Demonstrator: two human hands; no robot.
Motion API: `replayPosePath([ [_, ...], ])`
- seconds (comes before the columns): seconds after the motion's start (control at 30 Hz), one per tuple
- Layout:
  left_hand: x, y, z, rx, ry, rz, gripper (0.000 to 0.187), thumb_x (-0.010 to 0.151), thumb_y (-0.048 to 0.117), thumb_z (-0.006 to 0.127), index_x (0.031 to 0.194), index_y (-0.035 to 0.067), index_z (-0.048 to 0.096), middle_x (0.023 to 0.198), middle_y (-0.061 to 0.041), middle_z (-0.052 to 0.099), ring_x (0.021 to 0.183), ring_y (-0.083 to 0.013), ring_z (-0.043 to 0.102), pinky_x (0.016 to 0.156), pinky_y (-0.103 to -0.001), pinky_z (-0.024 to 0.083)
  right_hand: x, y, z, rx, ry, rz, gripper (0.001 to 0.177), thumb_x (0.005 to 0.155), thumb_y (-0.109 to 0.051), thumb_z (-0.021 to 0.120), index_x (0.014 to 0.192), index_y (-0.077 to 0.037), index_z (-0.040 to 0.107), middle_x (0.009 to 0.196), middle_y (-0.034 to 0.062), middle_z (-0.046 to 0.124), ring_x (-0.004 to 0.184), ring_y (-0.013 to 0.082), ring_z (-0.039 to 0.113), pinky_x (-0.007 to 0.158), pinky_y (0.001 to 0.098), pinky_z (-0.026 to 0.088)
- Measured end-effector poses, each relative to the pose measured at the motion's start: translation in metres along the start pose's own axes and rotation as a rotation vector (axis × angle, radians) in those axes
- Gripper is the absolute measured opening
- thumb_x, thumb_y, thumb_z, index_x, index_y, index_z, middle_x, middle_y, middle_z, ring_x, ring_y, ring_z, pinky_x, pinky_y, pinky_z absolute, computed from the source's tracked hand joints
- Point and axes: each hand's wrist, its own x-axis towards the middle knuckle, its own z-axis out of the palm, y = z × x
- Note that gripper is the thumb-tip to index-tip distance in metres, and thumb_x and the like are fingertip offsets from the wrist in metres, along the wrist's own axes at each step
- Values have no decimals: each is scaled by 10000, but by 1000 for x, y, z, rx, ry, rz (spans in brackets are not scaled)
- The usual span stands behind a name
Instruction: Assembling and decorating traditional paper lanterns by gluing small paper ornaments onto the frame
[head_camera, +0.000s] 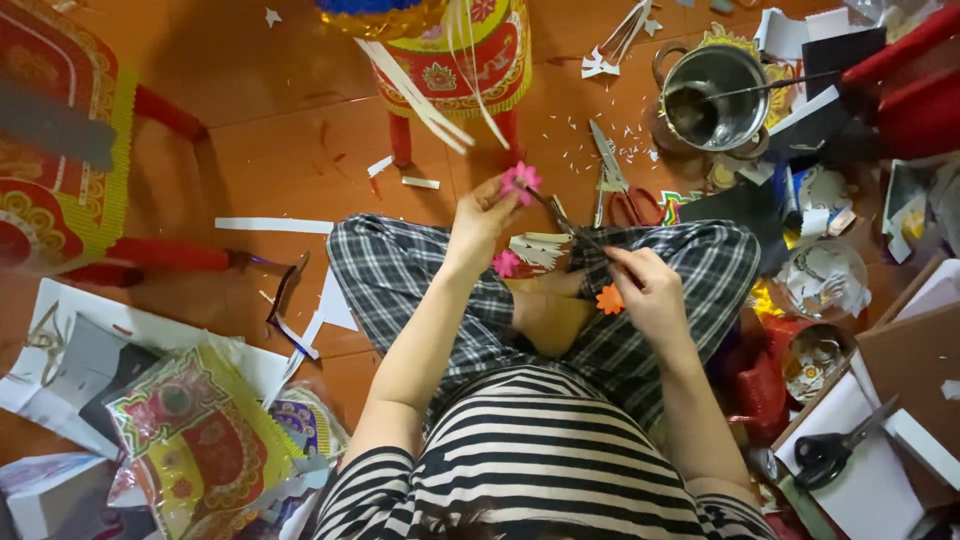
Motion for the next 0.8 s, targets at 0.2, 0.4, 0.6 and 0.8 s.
replayPosePath([
  [0.2, -2, -8, -2, -198, 32, -59, 305, 1095, 144, 696, 1389, 66, 725, 1154, -78, 806, 1042, -203, 808, 982, -477, 644, -6, -3, 15, 12, 152, -38, 251, 974, -26, 815, 1181, -155, 873, 981, 89, 725, 882, 276, 744, 766, 379, 586],
  [0.4, 1, -8, -3, -237, 19, -44, 363, 1097, 164, 719, 1427, 15, 688, 1208, -148, 799, 1096, -283, 803, 1011, -530, 625, -4, -15, 8, 116, 263, -15, 267, 1011, 50, 768, 1231, -75, 853, 981, 118, 715, 871, 227, 709, 758, 367, 550],
  [0.6, -2, -10, 4, -223, -22, -44, 363, 1083, 178, 746, 1413, 34, 703, 1168, -110, 803, 1057, -241, 812, 994, -496, 649, -3, -21, 14, 68, 139, -54, 238, 1048, -10, 702, 1227, -81, 842, 877, 122, 763, 850, 339, 766, 759, 426, 592],
  [0.8, 5, -18, 1, -210, -10, 24, 346, 1109, 205, 720, 1417, 48, 712, 1219, -98, 795, 1130, -235, 785, 1029, -530, 612, -14, -19, 16, 17, 146, -86, 289, 1070, -15, 625, 1297, -31, 803, 776, 137, 770, 821, 349, 768, 788, 438, 600],
])
